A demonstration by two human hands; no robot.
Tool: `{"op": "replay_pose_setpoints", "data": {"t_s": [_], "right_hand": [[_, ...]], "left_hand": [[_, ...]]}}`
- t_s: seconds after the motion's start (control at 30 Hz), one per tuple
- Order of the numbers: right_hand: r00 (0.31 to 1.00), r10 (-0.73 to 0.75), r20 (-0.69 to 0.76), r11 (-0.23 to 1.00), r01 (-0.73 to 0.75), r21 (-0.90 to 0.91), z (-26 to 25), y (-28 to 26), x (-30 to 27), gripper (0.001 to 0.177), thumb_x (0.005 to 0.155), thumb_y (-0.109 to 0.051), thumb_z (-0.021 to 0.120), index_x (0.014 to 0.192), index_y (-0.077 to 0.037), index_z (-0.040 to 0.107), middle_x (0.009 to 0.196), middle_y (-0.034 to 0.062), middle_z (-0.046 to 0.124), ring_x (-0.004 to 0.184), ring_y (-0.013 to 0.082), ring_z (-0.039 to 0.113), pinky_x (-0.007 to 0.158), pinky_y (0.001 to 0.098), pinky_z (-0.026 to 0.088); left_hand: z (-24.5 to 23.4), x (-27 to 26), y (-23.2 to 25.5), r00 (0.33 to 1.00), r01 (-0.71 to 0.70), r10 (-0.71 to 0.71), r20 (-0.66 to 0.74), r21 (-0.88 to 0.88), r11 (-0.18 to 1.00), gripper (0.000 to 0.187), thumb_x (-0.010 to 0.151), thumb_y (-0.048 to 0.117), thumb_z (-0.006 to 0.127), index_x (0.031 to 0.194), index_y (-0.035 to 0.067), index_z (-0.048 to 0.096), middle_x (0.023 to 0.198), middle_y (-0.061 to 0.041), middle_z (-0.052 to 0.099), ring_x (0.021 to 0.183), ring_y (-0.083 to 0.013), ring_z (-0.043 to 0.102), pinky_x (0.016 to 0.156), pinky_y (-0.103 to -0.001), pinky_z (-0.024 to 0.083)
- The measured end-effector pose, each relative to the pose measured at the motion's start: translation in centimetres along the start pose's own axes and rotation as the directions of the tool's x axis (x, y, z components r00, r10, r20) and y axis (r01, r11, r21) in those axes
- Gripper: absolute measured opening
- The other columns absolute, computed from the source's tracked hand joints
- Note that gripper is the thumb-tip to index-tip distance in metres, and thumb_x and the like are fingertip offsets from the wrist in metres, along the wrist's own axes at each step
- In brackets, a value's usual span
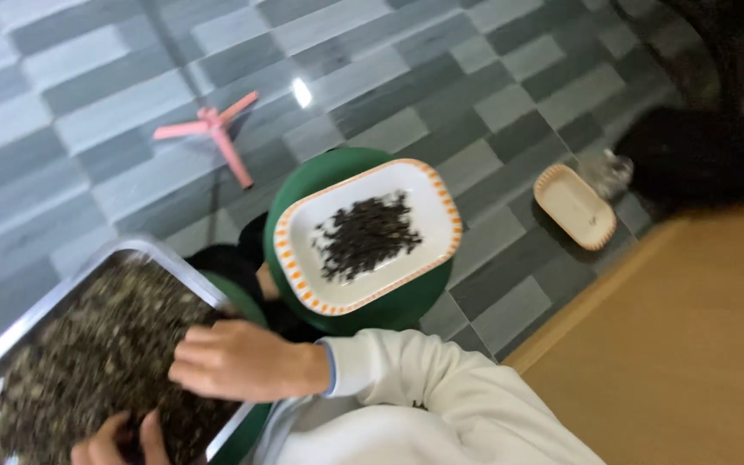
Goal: Manually sorting dried tea leaves by picking out stems or unwanted pieces from a metal tray and placing them into a separate bowl.
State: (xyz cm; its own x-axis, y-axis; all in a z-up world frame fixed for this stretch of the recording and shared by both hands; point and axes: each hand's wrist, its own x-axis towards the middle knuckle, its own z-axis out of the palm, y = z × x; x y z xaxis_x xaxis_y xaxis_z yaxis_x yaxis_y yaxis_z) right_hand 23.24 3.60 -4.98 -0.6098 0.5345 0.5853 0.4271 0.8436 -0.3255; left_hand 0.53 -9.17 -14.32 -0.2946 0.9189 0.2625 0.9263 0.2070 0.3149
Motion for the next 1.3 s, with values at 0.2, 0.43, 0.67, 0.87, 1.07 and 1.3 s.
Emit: {"op": "replay_pose_setpoints", "data": {"t_s": [0.2, 0.43, 0.67, 0.87, 1.07, 1.3], "right_hand": [[0.999, 0.031, 0.026, 0.992, -0.033, 0.118, 1.6, 0.5, -1.5, 0.013, 0.104, -0.003, 0.066, 0.092, -0.004, 0.060, 0.088, 0.0075, 0.055, 0.088, 0.0253, 0.054, 0.065, 0.0371, 0.046], [1.000, 0.027, 0.012, 0.993, -0.029, 0.118, 1.6, 0.9, -2.0, 0.012, 0.105, -0.007, 0.066, 0.095, -0.006, 0.059, 0.089, 0.0062, 0.053, 0.090, 0.0249, 0.054, 0.067, 0.0366, 0.044], [0.995, 0.094, -0.023, 0.938, -0.081, 0.337, 1.2, 0.6, -1.7, 0.011, 0.106, -0.018, 0.064, 0.106, -0.007, 0.063, 0.094, 0.0055, 0.059, 0.091, 0.0265, 0.058, 0.081, 0.0370, 0.051], [0.970, 0.212, 0.118, 0.785, -0.241, 0.571, 2.0, 0.6, -2.0, 0.016, 0.104, -0.029, 0.064, 0.112, -0.015, 0.065, 0.102, -0.0009, 0.068, 0.097, 0.0221, 0.067, 0.085, 0.0345, 0.053], [0.913, 0.234, 0.334, 0.534, -0.408, 0.740, 1.6, 0.7, -1.4, 0.024, 0.100, -0.035, 0.064, 0.110, -0.015, 0.070, 0.098, -0.0012, 0.072, 0.082, 0.0152, 0.065, 0.079, 0.0286, 0.053], [0.895, 0.246, 0.372, 0.431, -0.444, 0.785, 1.8, 0.6, -1.2, 0.025, 0.100, -0.034, 0.066, 0.111, -0.012, 0.072, 0.104, -0.0002, 0.074, 0.079, 0.0112, 0.065, 0.076, 0.0245, 0.054]], "left_hand": [[1.3, 3.1, 0.9, 0.994, -0.106, 0.106, 0.017, -0.027, 0.994, 0.033, 0.108, 0.024, 0.081, 0.127, -0.002, 0.074, 0.109, -0.018, 0.061, 0.091, -0.0300, 0.058, 0.079, -0.040, 0.050], [1.4, 3.3, 0.8, 0.991, -0.120, 0.122, 0.050, -0.029, 0.992, 0.033, 0.105, 0.018, 0.079, 0.132, -0.001, 0.074, 0.117, -0.019, 0.063, 0.092, -0.0286, 0.059, 0.080, -0.039, 0.050], [0.9, 3.1, 1.8, 0.989, -0.023, 0.032, 0.146, -0.063, 0.998, 0.039, 0.100, 0.011, 0.076, 0.137, 0.000, 0.075, 0.127, -0.020, 0.068, 0.088, -0.0278, 0.063, 0.079, -0.039, 0.054], [2.3, 3.0, -0.5, 0.967, -0.027, 0.070, 0.246, -0.175, 0.984, 0.030, 0.094, 0.009, 0.073, 0.122, 0.001, 0.078, 0.104, -0.018, 0.077, 0.083, -0.0268, 0.072, 0.083, -0.037, 0.058], [1.4, 1.9, -0.5, 0.953, -0.142, 0.189, 0.236, -0.204, 0.969, 0.031, 0.095, 0.011, 0.072, 0.125, 0.003, 0.075, 0.125, -0.016, 0.073, 0.114, -0.0312, 0.070, 0.105, -0.041, 0.057], [2.5, 0.6, 0.0, 0.972, -0.227, 0.235, -0.018, -0.347, 0.910, 0.032, 0.094, -0.002, 0.078, 0.124, -0.008, 0.069, 0.124, -0.020, 0.065, 0.111, -0.0348, 0.063, 0.105, -0.043, 0.056]]}}
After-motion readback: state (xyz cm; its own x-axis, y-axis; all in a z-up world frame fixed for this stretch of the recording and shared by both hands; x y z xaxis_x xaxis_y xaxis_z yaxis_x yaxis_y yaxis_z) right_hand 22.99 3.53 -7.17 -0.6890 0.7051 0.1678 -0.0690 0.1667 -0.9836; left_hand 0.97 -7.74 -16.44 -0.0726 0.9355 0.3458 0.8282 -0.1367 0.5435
